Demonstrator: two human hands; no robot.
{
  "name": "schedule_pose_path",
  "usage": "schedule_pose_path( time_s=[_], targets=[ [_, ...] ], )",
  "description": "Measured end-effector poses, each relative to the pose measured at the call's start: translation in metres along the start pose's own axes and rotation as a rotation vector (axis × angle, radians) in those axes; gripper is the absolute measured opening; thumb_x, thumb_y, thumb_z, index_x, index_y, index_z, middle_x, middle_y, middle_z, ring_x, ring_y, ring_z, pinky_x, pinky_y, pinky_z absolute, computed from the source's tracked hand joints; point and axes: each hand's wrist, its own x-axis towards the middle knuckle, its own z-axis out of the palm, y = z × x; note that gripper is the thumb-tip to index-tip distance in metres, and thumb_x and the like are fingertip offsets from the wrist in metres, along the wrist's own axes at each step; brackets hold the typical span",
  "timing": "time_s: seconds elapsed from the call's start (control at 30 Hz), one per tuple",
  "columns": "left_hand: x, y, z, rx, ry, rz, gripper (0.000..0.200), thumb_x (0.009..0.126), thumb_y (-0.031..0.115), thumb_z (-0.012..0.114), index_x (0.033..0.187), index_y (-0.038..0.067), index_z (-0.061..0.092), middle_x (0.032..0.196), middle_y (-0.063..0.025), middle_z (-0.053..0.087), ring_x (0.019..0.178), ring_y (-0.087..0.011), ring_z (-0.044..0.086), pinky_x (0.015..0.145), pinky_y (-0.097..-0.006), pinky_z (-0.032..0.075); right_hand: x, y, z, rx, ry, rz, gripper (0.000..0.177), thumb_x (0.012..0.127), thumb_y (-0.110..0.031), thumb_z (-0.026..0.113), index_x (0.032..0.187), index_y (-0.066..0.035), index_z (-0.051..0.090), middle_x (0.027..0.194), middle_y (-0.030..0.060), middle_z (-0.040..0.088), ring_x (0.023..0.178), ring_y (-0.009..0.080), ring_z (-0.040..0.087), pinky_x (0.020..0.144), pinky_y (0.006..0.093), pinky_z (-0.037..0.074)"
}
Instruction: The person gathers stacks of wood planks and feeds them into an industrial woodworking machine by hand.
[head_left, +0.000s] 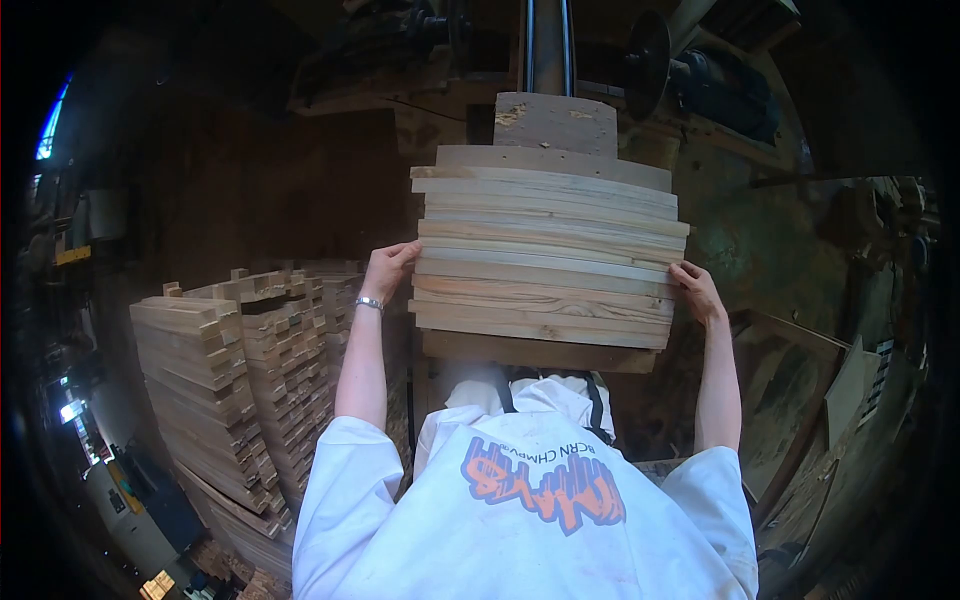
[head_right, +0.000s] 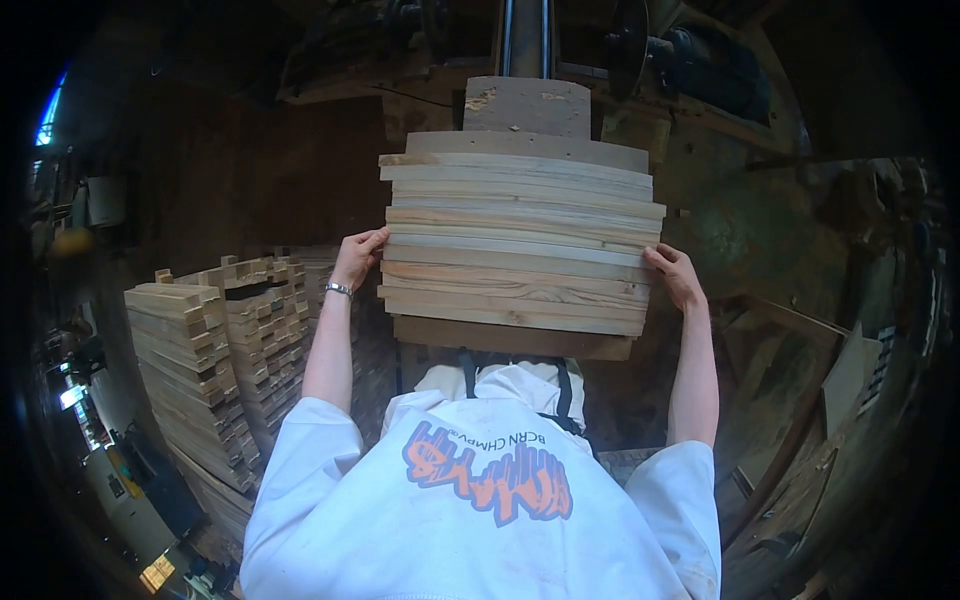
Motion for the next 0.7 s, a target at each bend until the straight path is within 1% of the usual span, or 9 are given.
schedule_pose_path(
  time_s=[0.07, 0.17, 0.23, 0.33, 0.4, 0.43, 0.53, 0.63, 0.7],
  targets=[
    [0.0, -0.001, 0.001, 0.046, 0.02, 0.008, 0.035, 0.09, 0.019, 0.075, 0.114, -0.006, 0.069, 0.105, -0.0097, 0.072, 0.096, -0.0157, 0.068, 0.088, -0.0306, 0.054, 0.001, -0.003, -0.001, -0.019, -0.005, 0.013, 0.051, 0.09, -0.036, 0.074, 0.125, -0.001, 0.065, 0.112, -0.0001, 0.066, 0.104, 0.0086, 0.055, 0.088, 0.0263, 0.041],
    [0.002, 0.0, 0.0, 0.014, 0.007, 0.01, 0.037, 0.088, 0.018, 0.077, 0.114, -0.006, 0.068, 0.104, -0.0092, 0.071, 0.097, -0.0155, 0.067, 0.089, -0.0299, 0.054, 0.003, -0.005, -0.002, -0.008, -0.027, 0.019, 0.051, 0.088, -0.036, 0.075, 0.123, -0.001, 0.066, 0.112, -0.0001, 0.067, 0.103, 0.0091, 0.056, 0.087, 0.0265, 0.042],
    [0.006, 0.001, -0.004, -0.009, -0.025, -0.003, 0.039, 0.088, 0.016, 0.077, 0.117, -0.006, 0.065, 0.108, -0.0095, 0.07, 0.099, -0.0157, 0.067, 0.091, -0.0298, 0.054, 0.001, -0.006, -0.002, -0.013, -0.047, 0.006, 0.051, 0.088, -0.036, 0.076, 0.122, -0.001, 0.066, 0.112, 0.0001, 0.067, 0.103, 0.0095, 0.056, 0.087, 0.0268, 0.042],
    [0.012, 0.002, -0.008, -0.073, -0.094, -0.03, 0.043, 0.088, 0.014, 0.075, 0.123, -0.006, 0.061, 0.115, -0.0103, 0.068, 0.103, -0.0164, 0.066, 0.093, -0.0303, 0.053, 0.005, -0.003, -0.005, -0.104, -0.039, -0.016, 0.05, 0.087, -0.039, 0.076, 0.121, -0.002, 0.067, 0.112, 0.0002, 0.067, 0.103, 0.0095, 0.057, 0.089, 0.0262, 0.042],
    [0.011, 0.009, -0.006, -0.088, -0.136, -0.029, 0.044, 0.091, 0.012, 0.072, 0.128, -0.006, 0.057, 0.12, -0.011, 0.066, 0.106, -0.0174, 0.065, 0.096, -0.0313, 0.053, 0.002, -0.013, -0.004, -0.16, -0.063, 0.032, 0.053, 0.088, -0.042, 0.074, 0.122, -0.002, 0.066, 0.113, 0.0009, 0.067, 0.105, 0.0104, 0.056, 0.091, 0.0274, 0.041],
    [0.012, 0.013, -0.004, -0.104, -0.135, -0.033, 0.044, 0.091, 0.012, 0.072, 0.128, -0.006, 0.057, 0.12, -0.0111, 0.066, 0.107, -0.0175, 0.064, 0.096, -0.0315, 0.052, 0.0, -0.017, -0.003, -0.187, -0.074, 0.054, 0.055, 0.088, -0.044, 0.073, 0.123, -0.002, 0.066, 0.114, 0.0013, 0.067, 0.106, 0.0109, 0.056, 0.091, 0.028, 0.041],
    [0.018, 0.018, 0.0, -0.133, -0.133, -0.023, 0.044, 0.092, 0.012, 0.07, 0.129, -0.006, 0.056, 0.12, -0.0115, 0.066, 0.109, -0.0176, 0.064, 0.096, -0.032, 0.052, 0.012, -0.002, -0.009, -0.089, -0.111, 0.092, 0.061, 0.088, -0.048, 0.071, 0.127, -0.002, 0.063, 0.117, 0.0026, 0.066, 0.11, 0.0133, 0.054, 0.095, 0.0319, 0.04],
    [0.021, 0.017, 0.003, -0.136, -0.14, -0.01, 0.044, 0.093, 0.013, 0.07, 0.13, -0.007, 0.056, 0.121, -0.012, 0.065, 0.11, -0.0174, 0.063, 0.094, -0.0318, 0.052, 0.013, -0.012, -0.008, -0.153, -0.082, 0.144, 0.064, 0.09, -0.05, 0.068, 0.131, -0.002, 0.06, 0.12, 0.0036, 0.065, 0.114, 0.0154, 0.053, 0.097, 0.0357, 0.04],
    [0.023, 0.02, 0.004, -0.167, -0.165, -0.044, 0.045, 0.093, 0.013, 0.07, 0.13, -0.007, 0.056, 0.122, -0.0122, 0.065, 0.11, -0.0172, 0.063, 0.092, -0.031, 0.052, 0.026, -0.015, -0.01, 0.0, 0.021, 0.076, 0.062, 0.091, -0.048, 0.068, 0.131, -0.001, 0.061, 0.119, 0.0033, 0.065, 0.114, 0.0152, 0.054, 0.098, 0.0349, 0.04]
  ],
)
